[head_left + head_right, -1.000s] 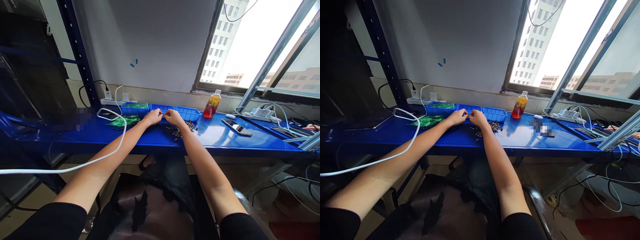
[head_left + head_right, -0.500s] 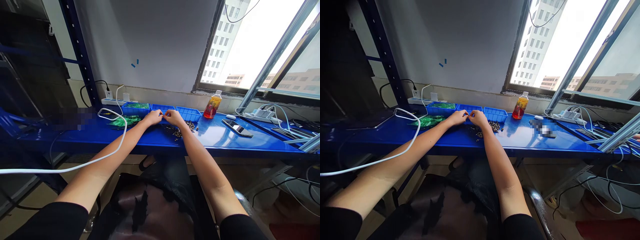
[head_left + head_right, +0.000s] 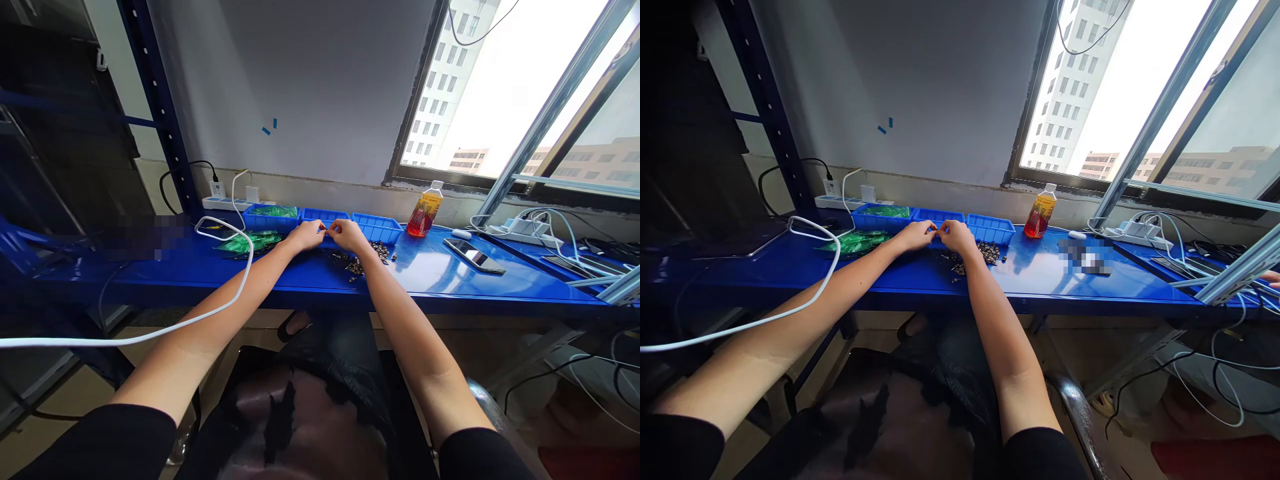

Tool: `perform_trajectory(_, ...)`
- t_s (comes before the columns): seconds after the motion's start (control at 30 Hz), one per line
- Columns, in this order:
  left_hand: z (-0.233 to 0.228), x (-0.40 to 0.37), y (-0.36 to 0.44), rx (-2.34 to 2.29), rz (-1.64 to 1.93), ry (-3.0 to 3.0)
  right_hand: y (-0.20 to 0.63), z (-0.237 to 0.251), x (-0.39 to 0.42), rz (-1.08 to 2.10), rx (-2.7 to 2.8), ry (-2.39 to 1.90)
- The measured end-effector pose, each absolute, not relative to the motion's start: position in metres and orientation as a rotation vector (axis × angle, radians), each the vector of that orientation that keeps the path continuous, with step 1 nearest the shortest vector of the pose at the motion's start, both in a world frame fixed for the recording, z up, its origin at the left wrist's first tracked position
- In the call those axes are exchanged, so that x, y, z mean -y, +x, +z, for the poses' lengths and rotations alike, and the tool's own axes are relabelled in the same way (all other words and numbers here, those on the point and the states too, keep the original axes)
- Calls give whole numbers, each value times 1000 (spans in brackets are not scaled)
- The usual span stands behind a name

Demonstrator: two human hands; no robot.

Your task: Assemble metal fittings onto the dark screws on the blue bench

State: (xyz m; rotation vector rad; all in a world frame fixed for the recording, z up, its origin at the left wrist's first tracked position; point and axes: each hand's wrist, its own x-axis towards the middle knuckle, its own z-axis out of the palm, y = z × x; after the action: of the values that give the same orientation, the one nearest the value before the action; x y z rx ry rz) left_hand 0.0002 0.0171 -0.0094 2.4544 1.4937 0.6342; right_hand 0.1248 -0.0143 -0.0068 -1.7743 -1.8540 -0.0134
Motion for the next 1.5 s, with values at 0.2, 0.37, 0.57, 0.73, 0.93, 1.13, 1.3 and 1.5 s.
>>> perform_trajectory(0.2, -9, -18, 0, -1490, 652, 2426, 125, -6, 15, -35, 1834, -1812)
perform_trajectory(0.37, -9, -17, 0, -1481, 673, 2428, 127, -8, 13, -55, 1802, -1848)
perform_trajectory(0.57, -8, -14, 0, -1493, 673, 2397, 127, -10, 11, -46, 1813, -1809)
perform_trajectory(0.73, -7, -14, 0, -1489, 658, 2397, 126, -9, 12, -41, 1812, -1810)
perform_trajectory(0.93, -8, -14, 1, -1489, 656, 2413, 128, -9, 12, -52, 1821, -1803)
perform_trajectory(1.13, -7, -14, 1, -1486, 648, 2420, 127, -8, 13, -53, 1829, -1825)
perform_trajectory(1.3, -8, -15, 0, -1491, 658, 2428, 126, -8, 14, -29, 1831, -1826)
perform_trajectory(1.5, -9, -17, 1, -1500, 656, 2428, 127, -8, 13, -28, 1827, -1817)
